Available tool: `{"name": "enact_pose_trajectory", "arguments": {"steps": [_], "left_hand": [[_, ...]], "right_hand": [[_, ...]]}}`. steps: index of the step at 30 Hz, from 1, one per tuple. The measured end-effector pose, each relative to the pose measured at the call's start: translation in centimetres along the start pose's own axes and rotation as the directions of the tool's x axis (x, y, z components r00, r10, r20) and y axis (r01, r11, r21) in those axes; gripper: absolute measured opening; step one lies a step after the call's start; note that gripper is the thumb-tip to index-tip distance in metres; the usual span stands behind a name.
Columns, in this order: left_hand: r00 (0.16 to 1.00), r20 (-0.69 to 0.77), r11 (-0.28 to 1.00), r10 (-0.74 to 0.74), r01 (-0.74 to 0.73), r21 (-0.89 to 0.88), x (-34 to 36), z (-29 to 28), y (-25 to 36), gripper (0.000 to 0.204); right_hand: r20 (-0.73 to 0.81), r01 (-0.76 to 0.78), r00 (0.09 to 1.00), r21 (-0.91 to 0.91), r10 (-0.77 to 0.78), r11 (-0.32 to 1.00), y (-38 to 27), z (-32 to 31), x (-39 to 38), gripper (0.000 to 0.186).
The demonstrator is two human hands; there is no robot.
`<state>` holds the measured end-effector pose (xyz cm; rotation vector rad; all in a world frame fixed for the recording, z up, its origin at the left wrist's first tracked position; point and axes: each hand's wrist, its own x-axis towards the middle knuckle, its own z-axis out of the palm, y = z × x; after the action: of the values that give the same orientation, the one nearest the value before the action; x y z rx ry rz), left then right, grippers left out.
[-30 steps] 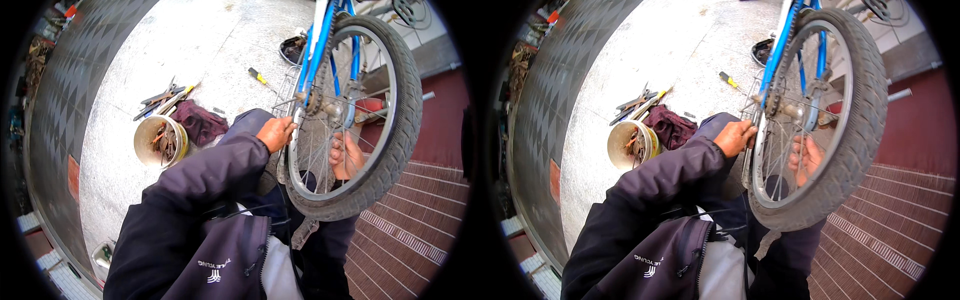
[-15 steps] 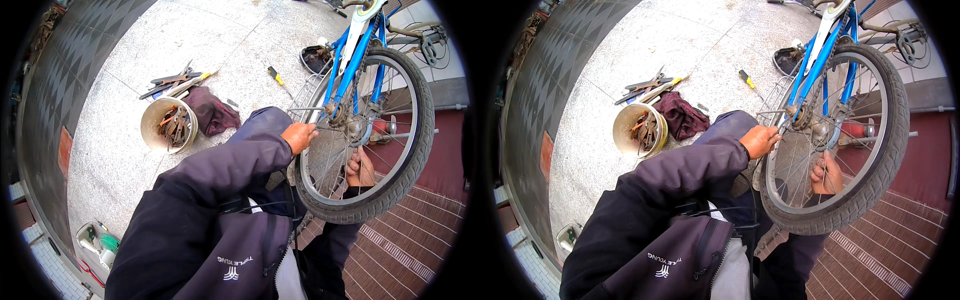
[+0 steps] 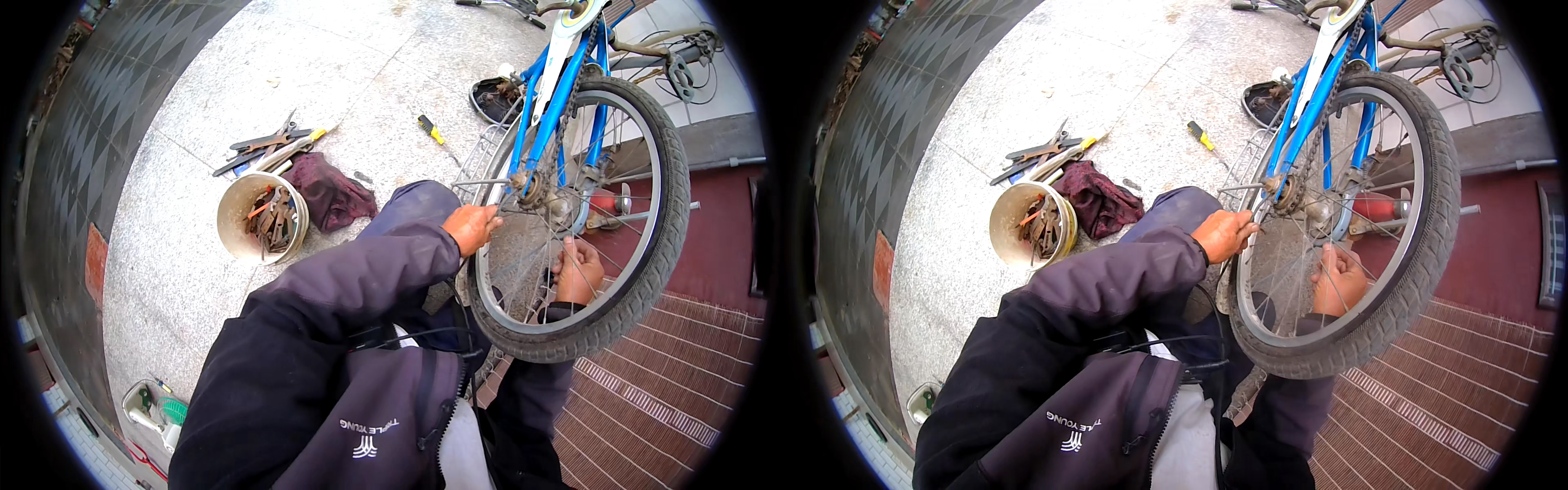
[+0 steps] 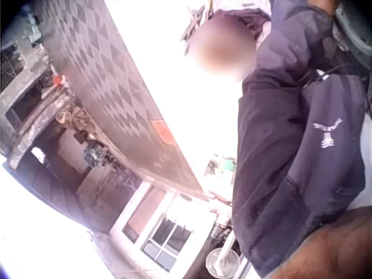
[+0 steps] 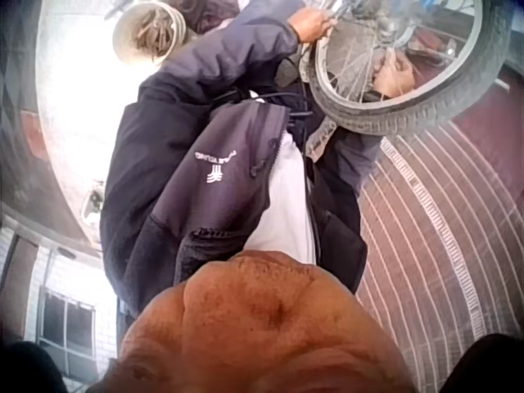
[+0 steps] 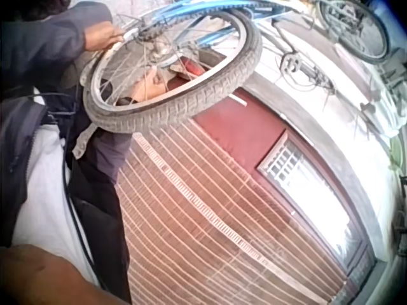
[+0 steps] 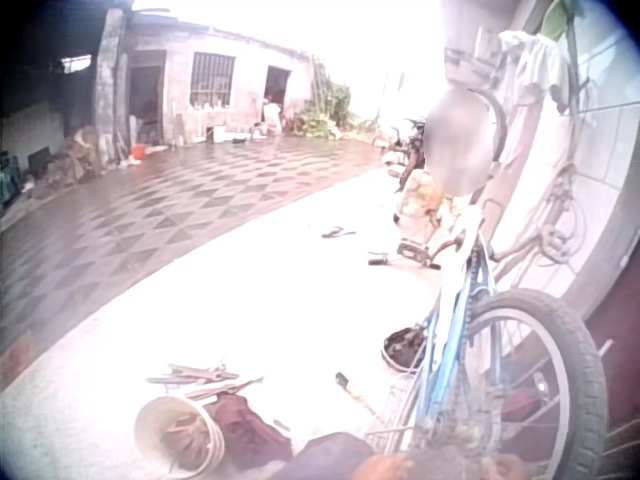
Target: The person works on a bicycle wheel by hand and using pliers and a screwdriver to manipulate the spoke area and the axle region while the bike is upside down.
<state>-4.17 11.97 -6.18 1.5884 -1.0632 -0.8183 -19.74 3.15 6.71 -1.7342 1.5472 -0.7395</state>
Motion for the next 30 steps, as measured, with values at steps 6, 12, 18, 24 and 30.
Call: {"name": "enact_pose_trajectory", "arguments": {"steps": [6, 12, 18, 24, 30], "left_hand": [[0.998, 0.012, 0.998, -0.054, 0.054, 0.020, 0.0, -0.2, 0.0, 0.029], [0.999, 0.007, 0.999, -0.045, 0.045, 0.015, -0.3, -0.5, 0.3, 0.027], [1.000, 0.013, 1.000, -0.009, 0.010, -0.026, 0.1, 0.1, 0.1, 0.025], [0.985, 0.046, 0.982, -0.169, 0.172, -0.078, -0.1, -0.8, 1.1, 0.025], [0.979, 0.075, 0.979, -0.191, 0.195, -0.055, -0.1, -0.8, 1.4, 0.025]], "right_hand": [[-0.057, 0.260, 0.955, -0.304, -0.290, 0.917, 1.0, 0.7, -0.3, 0.025], [0.052, -0.016, 0.999, 0.020, 0.015, 1.000, 0.1, 1.0, -0.7, 0.028], [0.317, -0.401, 0.913, 0.580, 0.257, 0.709, 2.2, -0.2, 0.7, 0.024], [0.511, -0.538, 0.825, 0.578, 0.242, 0.614, 0.7, -0.3, -0.1, 0.031], [0.734, -0.693, 0.676, 0.663, -0.065, 0.282, 4.3, -0.6, 1.6, 0.026]]}}
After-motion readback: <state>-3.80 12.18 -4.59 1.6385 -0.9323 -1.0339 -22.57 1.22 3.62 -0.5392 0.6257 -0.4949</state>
